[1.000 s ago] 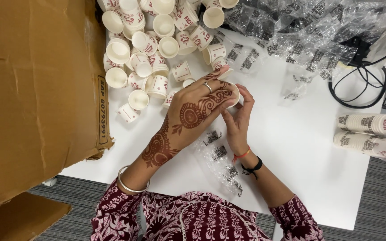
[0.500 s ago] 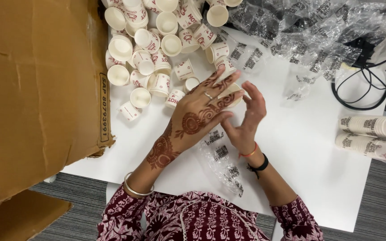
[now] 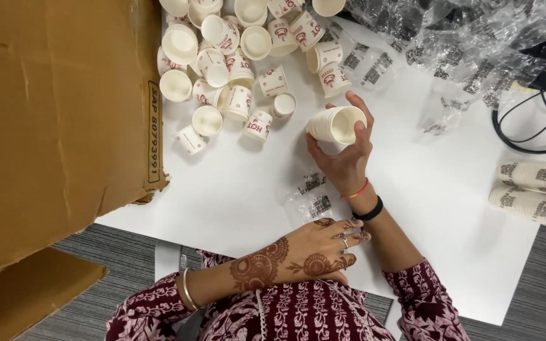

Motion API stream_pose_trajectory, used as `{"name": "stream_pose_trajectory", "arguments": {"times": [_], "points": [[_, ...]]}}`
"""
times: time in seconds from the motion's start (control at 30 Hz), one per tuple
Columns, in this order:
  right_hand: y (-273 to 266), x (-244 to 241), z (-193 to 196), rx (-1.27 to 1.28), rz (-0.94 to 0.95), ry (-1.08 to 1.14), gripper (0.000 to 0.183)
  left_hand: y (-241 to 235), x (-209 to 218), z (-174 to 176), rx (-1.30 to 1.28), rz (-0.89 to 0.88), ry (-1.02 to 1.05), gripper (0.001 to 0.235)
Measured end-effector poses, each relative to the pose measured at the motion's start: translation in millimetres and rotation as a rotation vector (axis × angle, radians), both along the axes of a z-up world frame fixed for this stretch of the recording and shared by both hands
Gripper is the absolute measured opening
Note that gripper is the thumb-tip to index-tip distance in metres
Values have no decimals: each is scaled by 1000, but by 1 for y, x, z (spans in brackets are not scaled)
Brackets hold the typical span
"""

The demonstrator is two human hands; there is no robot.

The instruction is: Packing and stacking paper cups into plastic sleeves and a cardboard box at a workstation.

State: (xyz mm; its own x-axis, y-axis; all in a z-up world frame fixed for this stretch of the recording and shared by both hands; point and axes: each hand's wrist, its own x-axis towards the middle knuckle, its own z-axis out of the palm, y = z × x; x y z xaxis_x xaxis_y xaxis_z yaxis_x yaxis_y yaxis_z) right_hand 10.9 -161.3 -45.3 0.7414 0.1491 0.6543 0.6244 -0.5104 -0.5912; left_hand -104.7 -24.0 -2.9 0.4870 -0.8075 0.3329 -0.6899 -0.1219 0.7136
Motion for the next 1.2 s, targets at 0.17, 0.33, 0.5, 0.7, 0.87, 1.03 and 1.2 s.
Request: {"name": "stream_pose_trajectory", "arguments": {"times": [0.17, 0.33, 0.5, 0.7, 0.87, 1.03, 1.2], "points": [[-11, -4, -3, 7, -58, 57, 122, 8, 6, -8, 31, 175, -121, 42], [-41, -11, 7, 604, -47, 463, 115, 45, 40, 19, 174, 739, 622, 38], [-37, -18, 3, 1002, 6, 564, 112, 43, 43, 20, 132, 883, 661, 28], [-30, -31, 1, 1047, -9, 575, 110, 29, 42, 25, 164, 816, 1018, 30], [-33, -34, 3, 1094, 32, 623, 109, 20, 34, 24, 314, 573, 919, 22], [-37, -33, 3, 1234, 86, 683, 102, 3, 10, -12, 312, 176, 1078, 26], [-46, -31, 21, 1238, 85, 604, 102, -2, 15, -20, 165, 277, 1056, 15]]}}
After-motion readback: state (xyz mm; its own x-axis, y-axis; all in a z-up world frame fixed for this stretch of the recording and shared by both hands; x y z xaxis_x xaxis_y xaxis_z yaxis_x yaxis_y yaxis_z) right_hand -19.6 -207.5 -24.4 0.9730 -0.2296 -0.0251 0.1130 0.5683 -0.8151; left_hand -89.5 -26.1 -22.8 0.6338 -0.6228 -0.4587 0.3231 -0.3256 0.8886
